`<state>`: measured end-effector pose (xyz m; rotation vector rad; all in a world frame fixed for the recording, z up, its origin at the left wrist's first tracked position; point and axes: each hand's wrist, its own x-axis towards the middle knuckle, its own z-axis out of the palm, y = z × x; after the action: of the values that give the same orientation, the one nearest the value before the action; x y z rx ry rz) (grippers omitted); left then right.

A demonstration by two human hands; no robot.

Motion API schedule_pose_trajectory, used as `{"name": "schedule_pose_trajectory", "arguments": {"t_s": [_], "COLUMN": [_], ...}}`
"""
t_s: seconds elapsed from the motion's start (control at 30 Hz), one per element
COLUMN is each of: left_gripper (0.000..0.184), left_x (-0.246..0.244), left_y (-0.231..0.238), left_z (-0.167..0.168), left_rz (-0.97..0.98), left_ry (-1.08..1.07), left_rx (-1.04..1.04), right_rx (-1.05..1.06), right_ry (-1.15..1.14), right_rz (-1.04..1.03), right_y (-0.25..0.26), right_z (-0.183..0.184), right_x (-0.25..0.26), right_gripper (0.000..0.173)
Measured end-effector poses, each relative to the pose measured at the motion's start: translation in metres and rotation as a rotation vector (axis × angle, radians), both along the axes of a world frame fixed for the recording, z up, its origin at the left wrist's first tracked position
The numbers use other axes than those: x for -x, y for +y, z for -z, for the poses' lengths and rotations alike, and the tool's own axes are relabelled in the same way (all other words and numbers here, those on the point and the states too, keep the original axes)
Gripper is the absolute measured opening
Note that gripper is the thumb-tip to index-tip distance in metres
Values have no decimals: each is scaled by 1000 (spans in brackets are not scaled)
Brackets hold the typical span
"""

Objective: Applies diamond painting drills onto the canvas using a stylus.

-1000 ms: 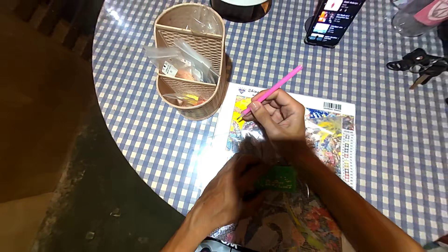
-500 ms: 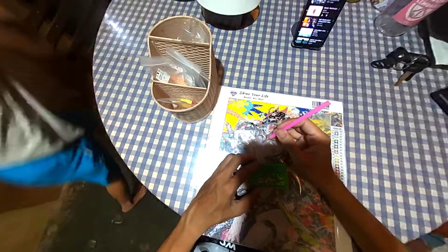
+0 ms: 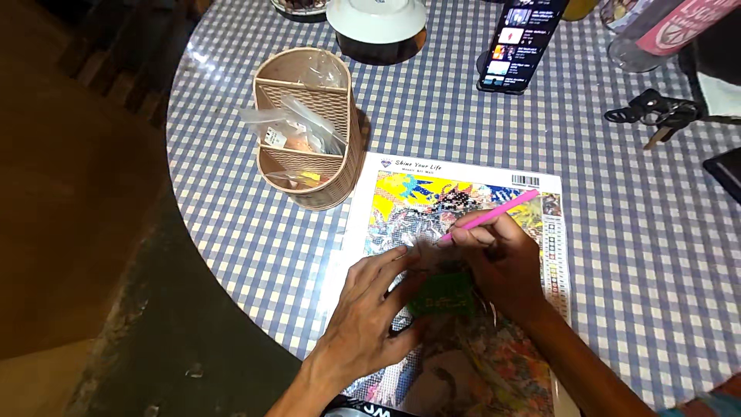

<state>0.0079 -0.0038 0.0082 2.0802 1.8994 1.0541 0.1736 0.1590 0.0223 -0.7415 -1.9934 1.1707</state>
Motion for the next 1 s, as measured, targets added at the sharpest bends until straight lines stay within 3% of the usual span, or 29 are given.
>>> {"name": "schedule_pose_trajectory", "arguments": {"t_s": [0.47, 0.77, 1.0], "left_gripper": [45, 45, 47], "left_x": [2, 2, 3], "left_y": [1, 2, 0], "left_z": [1, 3, 3], "left_rz": [30, 2, -2], "left_ry": [-52, -32, -40], "left_rx": [19, 37, 61], "right_rx": [18, -86, -267], "right_ry": [164, 57, -43], "right_rz": [-54, -17, -60], "right_y": [-12, -42, -47], "right_z": [-6, 3, 0], "right_x": [-21, -54, -48], "right_gripper": [12, 18, 17]}}
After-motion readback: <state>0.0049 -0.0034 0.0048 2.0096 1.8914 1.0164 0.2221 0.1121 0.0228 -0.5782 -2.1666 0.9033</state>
